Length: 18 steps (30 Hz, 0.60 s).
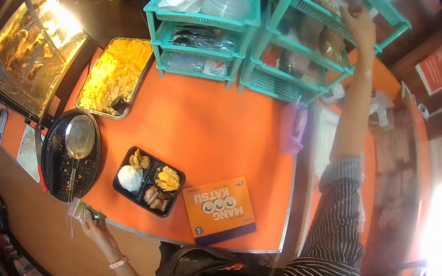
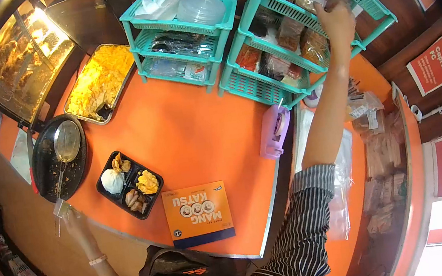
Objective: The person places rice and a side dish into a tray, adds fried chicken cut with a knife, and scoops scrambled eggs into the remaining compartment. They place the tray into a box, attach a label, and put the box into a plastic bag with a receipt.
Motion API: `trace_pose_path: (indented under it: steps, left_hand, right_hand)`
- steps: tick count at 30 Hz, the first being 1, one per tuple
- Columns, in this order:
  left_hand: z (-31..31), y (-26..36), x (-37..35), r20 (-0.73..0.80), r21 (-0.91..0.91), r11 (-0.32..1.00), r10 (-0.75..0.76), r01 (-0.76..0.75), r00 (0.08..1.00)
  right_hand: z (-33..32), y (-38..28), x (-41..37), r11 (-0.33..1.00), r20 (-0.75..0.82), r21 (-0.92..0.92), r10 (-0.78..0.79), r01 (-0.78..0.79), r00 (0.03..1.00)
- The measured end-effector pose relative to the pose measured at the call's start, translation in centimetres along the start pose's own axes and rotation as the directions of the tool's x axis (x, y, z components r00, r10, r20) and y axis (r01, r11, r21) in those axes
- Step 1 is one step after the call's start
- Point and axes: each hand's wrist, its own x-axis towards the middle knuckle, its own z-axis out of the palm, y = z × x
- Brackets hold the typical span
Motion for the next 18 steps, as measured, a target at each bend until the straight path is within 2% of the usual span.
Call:
trace_pose_path:
  steps: [1, 2, 4, 5, 8, 11, 13, 14, 15, 16, 17, 18]
  left_hand:
    - [0.1, -0.1, 0.1, 0.004, -0.066, 0.997, -0.041, 0.041, 0.999]
    - [0.2, -0.1, 0.2, 0.013, -0.132, 0.988, -0.082, 0.082, 0.997]
    - [0.7, 0.1, 0.1, 0.018, -0.167, 0.982, -0.082, 0.084, 0.996]
    - [1.0, 0.1, -0.1, 0.021, -0.193, 0.977, -0.086, 0.089, 0.996]
    - [1.8, 1.0, -0.3, 0.048, -0.213, 0.971, -0.104, 0.112, 0.993]
    - [1.6, 0.9, -0.3, 0.045, -0.115, 0.991, -0.063, 0.068, 0.997]
    - [2.0, 1.3, -0.3, 0.014, -0.138, 0.989, -0.057, 0.059, 0.998]
    - [2.1, 1.4, -0.3, -0.017, -0.156, 0.986, -0.062, 0.058, 0.998]
    - [2.2, 1.3, -0.1, -0.017, -0.160, 0.986, -0.057, 0.054, 0.998]
    - [2.4, 1.0, 0.1, 0.031, -0.148, 0.989, -0.025, 0.030, 0.999]
    - [2.5, 1.1, 0.3, 0.082, -0.135, 0.991, 0.004, 0.008, 0.997]
    - [3.5, 1.5, 0.2, 0.104, -0.161, 0.986, -0.024, 0.041, 0.994]
  right_hand:
    - [0.6, 1.5, 1.4, 0.981, 0.197, -0.191, 0.009, 0.029, 0.980]
    - [0.4, 1.2, 1.5, 0.981, 0.192, -0.192, 0.011, 0.027, 0.981]
    - [0.0, -0.3, 1.9, 0.957, 0.343, -0.289, 0.080, 0.024, 0.936]
    - [-0.3, -0.7, 1.8, 0.957, 0.337, -0.290, 0.077, 0.026, 0.938]
    - [-0.5, -1.6, 0.7, 0.998, 0.226, -0.053, 0.045, -0.034, 0.973]
    - [-0.8, -1.9, 0.3, 0.991, 0.128, -0.133, 0.043, -0.026, 0.991]
    - [-0.5, -0.7, 0.3, 0.997, 0.049, 0.062, 0.050, -0.053, 0.998]
    - [-0.4, -0.1, 0.3, 0.996, 0.043, 0.065, 0.051, -0.054, 0.998]
    - [-0.6, 0.0, 0.2, 0.984, -0.010, 0.150, 0.096, -0.093, 0.995]
    - [-0.8, 0.2, -0.1, 0.964, -0.055, 0.233, 0.146, -0.129, 0.988]
    - [-0.9, 0.5, -0.4, 0.964, -0.054, 0.230, 0.151, -0.135, 0.987]
    - [-1.2, 0.2, -0.8, 0.843, -0.040, 0.529, 0.141, -0.099, 0.989]
